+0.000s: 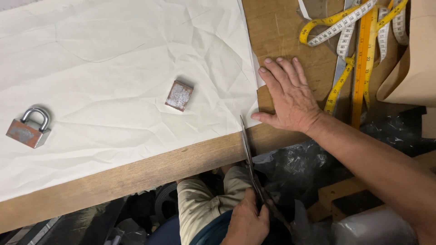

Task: The person uses large shears to cut a piece of white fabric laid out on a wooden table. They follow a pre-drawn pattern, cutting along the edges to separate a garment piece from the main fabric. Locks are used to hold the fabric in place during the process.

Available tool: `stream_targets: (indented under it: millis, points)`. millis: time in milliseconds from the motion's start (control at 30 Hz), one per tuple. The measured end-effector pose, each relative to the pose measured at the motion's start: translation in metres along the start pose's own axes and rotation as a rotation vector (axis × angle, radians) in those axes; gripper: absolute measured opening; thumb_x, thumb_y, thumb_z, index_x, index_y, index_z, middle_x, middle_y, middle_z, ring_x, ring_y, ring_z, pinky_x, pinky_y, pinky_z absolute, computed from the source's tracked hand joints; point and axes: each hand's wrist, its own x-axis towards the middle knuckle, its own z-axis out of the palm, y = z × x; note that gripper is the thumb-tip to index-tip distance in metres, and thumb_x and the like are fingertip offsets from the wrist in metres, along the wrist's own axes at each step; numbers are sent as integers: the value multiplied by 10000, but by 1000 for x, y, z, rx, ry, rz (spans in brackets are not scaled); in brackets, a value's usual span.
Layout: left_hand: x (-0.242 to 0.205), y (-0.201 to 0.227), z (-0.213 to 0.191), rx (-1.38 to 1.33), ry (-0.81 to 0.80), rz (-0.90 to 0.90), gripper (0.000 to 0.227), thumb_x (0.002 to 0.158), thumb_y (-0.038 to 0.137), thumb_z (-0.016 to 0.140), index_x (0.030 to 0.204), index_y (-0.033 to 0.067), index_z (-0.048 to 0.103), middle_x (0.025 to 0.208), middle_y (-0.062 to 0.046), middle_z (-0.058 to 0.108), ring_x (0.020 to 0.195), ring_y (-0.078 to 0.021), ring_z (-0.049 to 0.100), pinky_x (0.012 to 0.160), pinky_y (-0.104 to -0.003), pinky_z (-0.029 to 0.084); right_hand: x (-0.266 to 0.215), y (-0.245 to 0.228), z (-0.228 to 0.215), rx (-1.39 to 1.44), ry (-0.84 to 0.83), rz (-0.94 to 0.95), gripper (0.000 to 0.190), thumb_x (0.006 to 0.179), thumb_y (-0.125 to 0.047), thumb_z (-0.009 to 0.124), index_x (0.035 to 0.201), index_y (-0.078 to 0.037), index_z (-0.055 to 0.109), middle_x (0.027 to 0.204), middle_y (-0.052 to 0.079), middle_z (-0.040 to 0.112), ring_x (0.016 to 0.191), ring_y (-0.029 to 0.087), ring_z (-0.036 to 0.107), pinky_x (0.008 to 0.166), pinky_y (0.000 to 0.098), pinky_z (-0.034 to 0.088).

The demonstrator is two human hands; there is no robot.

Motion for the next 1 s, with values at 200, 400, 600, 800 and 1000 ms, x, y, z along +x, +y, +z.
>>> stream_targets:
  millis: [200,400,600,800,1000]
  points:
    - [2,2,0,7,5,-20,204,921,264,546,1105,175,546,862,-102,684,888,-320,712,805,-431,513,-1,-1,1,-8,18,8,1094,832,-800,548,1508,58,497,1586,230,432,1472,418,376,1268,583,170]
    - [-1,11,-3,-17,-5,-39,178,927,232,537,1095,180,562,889,-61,689,917,-253,720,840,-373,518,0,-1,0,-11,35,-1,1089,826,-803,563,1497,53,505,1580,228,440,1466,415,386,1266,582,183]
    - [-6,23,-1,-11,67,-86,242,906,317,572,1142,284,620,943,-6,781,988,-228,764,852,-340,547,1,-2,-1,-8,51,6,1084,804,-790,595,1498,36,495,1582,216,444,1458,412,401,1261,583,204]
    - [0,14,1,53,17,-143,255,927,379,547,1166,302,587,886,-28,703,930,-260,708,825,-366,503,1,-2,-2,-18,60,12,1058,808,-795,574,1474,25,517,1568,206,462,1449,400,411,1262,583,216]
    - [6,0,8,31,29,-92,284,916,371,567,1190,302,593,997,21,762,994,-205,742,889,-326,538,2,-3,-2,-25,50,20,1074,791,-809,573,1480,14,522,1569,195,467,1458,388,407,1271,570,208]
